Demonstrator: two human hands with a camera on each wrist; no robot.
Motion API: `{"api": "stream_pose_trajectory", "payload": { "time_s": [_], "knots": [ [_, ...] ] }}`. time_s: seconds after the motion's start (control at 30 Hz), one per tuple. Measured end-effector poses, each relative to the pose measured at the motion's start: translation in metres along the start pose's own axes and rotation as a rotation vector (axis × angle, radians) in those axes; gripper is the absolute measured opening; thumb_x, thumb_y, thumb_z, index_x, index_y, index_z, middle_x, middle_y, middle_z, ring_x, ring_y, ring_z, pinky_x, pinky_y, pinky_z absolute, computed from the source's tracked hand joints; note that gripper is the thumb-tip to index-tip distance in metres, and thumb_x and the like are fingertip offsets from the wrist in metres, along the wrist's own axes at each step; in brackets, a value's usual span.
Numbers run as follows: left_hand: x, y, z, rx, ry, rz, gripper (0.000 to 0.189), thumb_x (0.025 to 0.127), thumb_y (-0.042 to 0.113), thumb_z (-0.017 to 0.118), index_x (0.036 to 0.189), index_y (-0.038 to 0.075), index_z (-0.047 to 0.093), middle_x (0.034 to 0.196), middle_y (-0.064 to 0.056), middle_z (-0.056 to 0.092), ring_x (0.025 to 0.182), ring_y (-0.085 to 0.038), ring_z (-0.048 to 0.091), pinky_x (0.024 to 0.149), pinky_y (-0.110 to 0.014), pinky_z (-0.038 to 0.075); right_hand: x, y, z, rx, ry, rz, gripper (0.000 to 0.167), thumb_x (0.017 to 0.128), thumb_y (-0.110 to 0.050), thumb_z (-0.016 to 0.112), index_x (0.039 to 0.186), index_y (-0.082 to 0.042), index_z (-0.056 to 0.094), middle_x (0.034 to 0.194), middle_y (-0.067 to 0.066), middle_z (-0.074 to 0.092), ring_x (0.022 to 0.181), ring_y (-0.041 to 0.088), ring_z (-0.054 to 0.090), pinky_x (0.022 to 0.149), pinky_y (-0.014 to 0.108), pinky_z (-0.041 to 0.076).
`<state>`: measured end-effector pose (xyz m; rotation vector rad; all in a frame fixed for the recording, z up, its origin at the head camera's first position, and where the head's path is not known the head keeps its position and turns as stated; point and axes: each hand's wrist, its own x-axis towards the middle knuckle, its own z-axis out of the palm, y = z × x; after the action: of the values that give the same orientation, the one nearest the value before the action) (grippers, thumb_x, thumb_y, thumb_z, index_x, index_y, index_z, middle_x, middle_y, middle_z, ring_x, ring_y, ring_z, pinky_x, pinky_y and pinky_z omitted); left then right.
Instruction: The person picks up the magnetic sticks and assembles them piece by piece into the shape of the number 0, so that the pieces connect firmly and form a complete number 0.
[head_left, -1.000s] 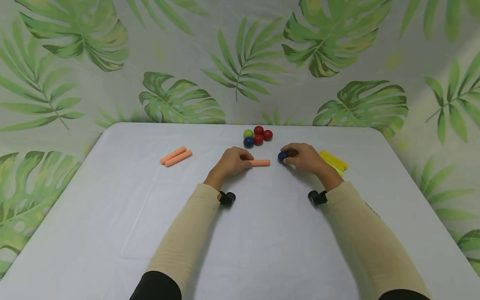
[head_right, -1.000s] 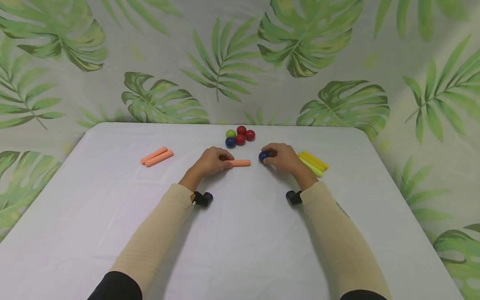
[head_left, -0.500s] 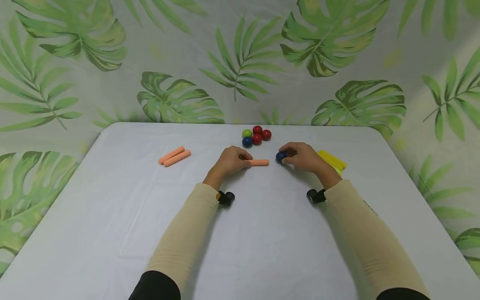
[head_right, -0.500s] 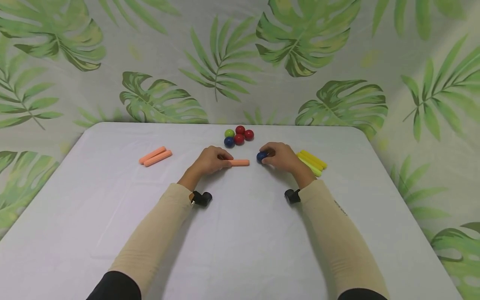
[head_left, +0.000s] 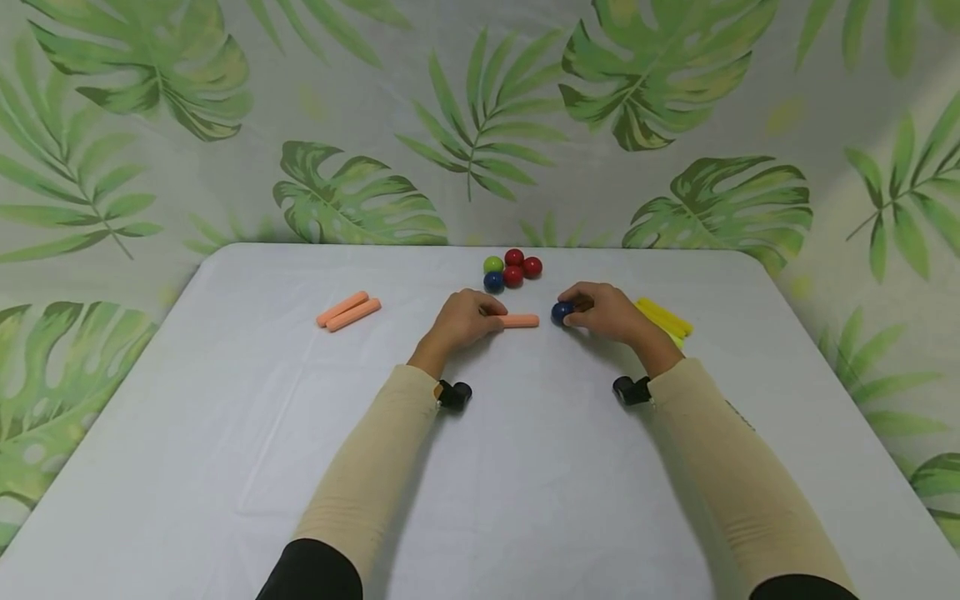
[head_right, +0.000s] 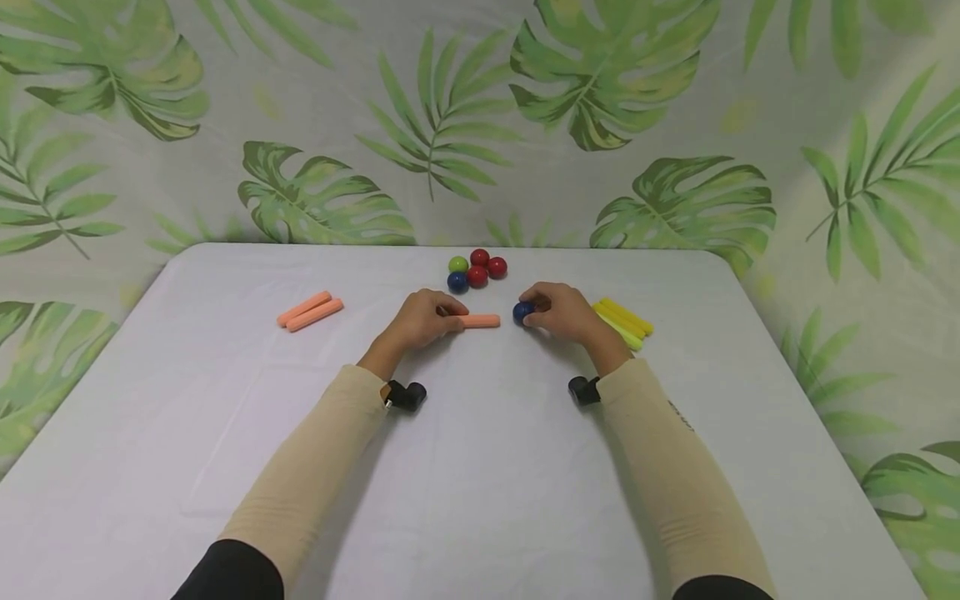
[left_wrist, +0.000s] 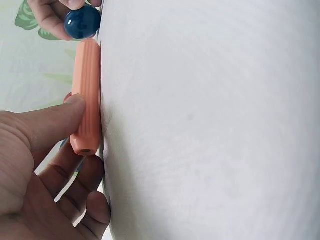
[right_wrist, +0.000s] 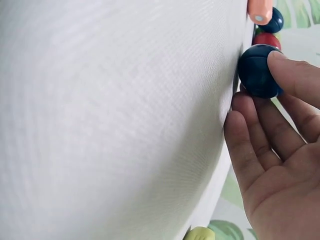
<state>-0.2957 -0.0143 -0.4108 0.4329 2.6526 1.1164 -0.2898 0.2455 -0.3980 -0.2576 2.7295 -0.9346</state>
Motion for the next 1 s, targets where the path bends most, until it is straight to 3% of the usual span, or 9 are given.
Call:
{"api": "stream_pose_trajectory", "payload": {
  "time_s": [0.4,0.7,1.0],
  "knots": [
    [0.004,0.003,0.0,0.0,0.053,0.025,0.021,0.092,0.021,0.07,0.111,0.016,0.076,0.108,-0.004,0.07,0.092,-0.019,0.057,0.074,-0.026,0.046,0.0,0.001,-0.001,0.018,-0.019,0.001,0.036,0.095,-0.014,0.064,0.131,-0.009,0.059,0.135,0.018,0.059,0.122,0.033,0.056,0.104,0.049,0.047],
    [0.009,0.013,0.006,0.069,0.039,0.073,0.022,0.092,0.019,0.069,0.113,0.015,0.076,0.108,-0.004,0.074,0.093,-0.02,0.06,0.078,-0.027,0.049,-0.001,-0.003,-0.001,0.036,-0.021,-0.029,0.035,0.094,-0.011,0.065,0.129,-0.007,0.061,0.133,0.019,0.061,0.123,0.033,0.058,0.105,0.049,0.047],
    [0.01,0.012,0.008,0.053,0.068,0.094,0.021,0.092,0.017,0.07,0.112,0.014,0.076,0.111,-0.006,0.071,0.095,-0.021,0.06,0.081,-0.03,0.049,-0.002,-0.002,-0.001,0.042,-0.031,-0.019,0.035,0.095,-0.011,0.064,0.13,-0.006,0.061,0.133,0.019,0.061,0.123,0.033,0.058,0.106,0.049,0.047]
  ]
}}
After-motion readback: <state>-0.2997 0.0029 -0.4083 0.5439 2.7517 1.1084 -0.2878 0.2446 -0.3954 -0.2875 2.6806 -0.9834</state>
